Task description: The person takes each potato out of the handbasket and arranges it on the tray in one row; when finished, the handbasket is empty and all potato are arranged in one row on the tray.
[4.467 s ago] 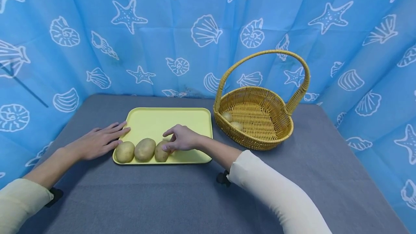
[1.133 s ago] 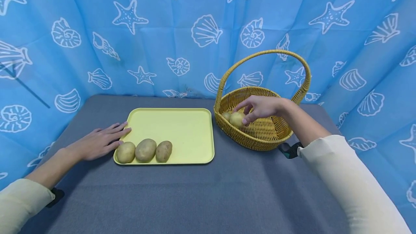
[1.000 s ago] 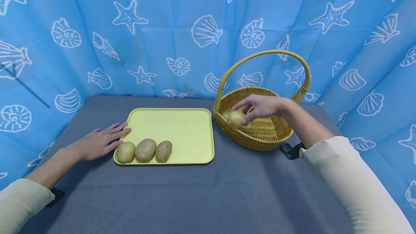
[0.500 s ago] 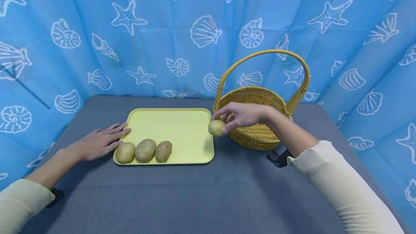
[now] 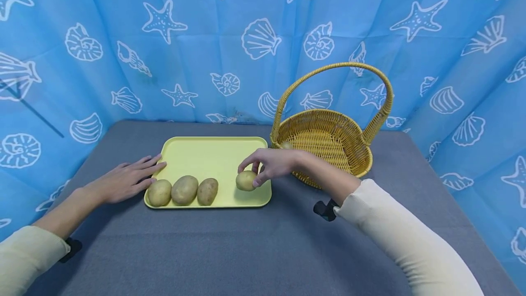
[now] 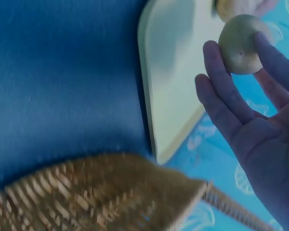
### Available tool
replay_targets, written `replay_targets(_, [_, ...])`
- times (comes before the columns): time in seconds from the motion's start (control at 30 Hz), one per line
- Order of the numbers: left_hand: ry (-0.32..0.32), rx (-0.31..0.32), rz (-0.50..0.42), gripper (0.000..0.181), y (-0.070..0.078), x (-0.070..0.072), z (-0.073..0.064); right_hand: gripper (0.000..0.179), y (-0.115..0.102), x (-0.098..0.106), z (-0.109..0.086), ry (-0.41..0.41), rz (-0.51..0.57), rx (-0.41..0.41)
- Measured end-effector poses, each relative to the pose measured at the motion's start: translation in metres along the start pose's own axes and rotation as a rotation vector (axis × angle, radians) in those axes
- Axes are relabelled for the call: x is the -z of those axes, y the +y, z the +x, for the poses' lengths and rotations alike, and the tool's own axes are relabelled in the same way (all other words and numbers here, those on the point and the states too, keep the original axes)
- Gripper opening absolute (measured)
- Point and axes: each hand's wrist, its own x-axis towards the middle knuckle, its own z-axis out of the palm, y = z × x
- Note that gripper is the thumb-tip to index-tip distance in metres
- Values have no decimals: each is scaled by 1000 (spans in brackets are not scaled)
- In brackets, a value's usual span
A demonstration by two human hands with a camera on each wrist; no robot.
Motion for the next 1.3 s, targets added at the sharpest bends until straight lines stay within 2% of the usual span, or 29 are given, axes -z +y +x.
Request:
replay_targets(0.17, [1,-1,-5,56,-1,0,0,45,-2,-14,21,-28,20,37])
replay_targets(0.33, [2,2,-12,57,-1,-1,0,46,-5,-26,39,-32,-6,45])
replay_targets(0.47, [6,-3,-14,56,-1,-1,0,46,-8,-34,47,-9,-30,6])
replay_targets(0.67, [14,-6,-16,56,-1,-1,0,47,-10,-36,49,11,-40,-68])
replay_targets(0.83, [9,-2,-22,57,-2,-2,0,49,-12,-29,40,0,-14,-83])
replay_targets(0.97, [11,-3,-23,57,-2,-3,0,49,-15,-17,25,24,5,-91])
replay_targets(1.2, [12,-9,-16,56,-2,-3,0,49,-17,16,-12,111,11,-103])
replay_targets(1.3, [15,-9,-10,56,-2,-3,-1,50,-19,34,-29,122,-11,-129])
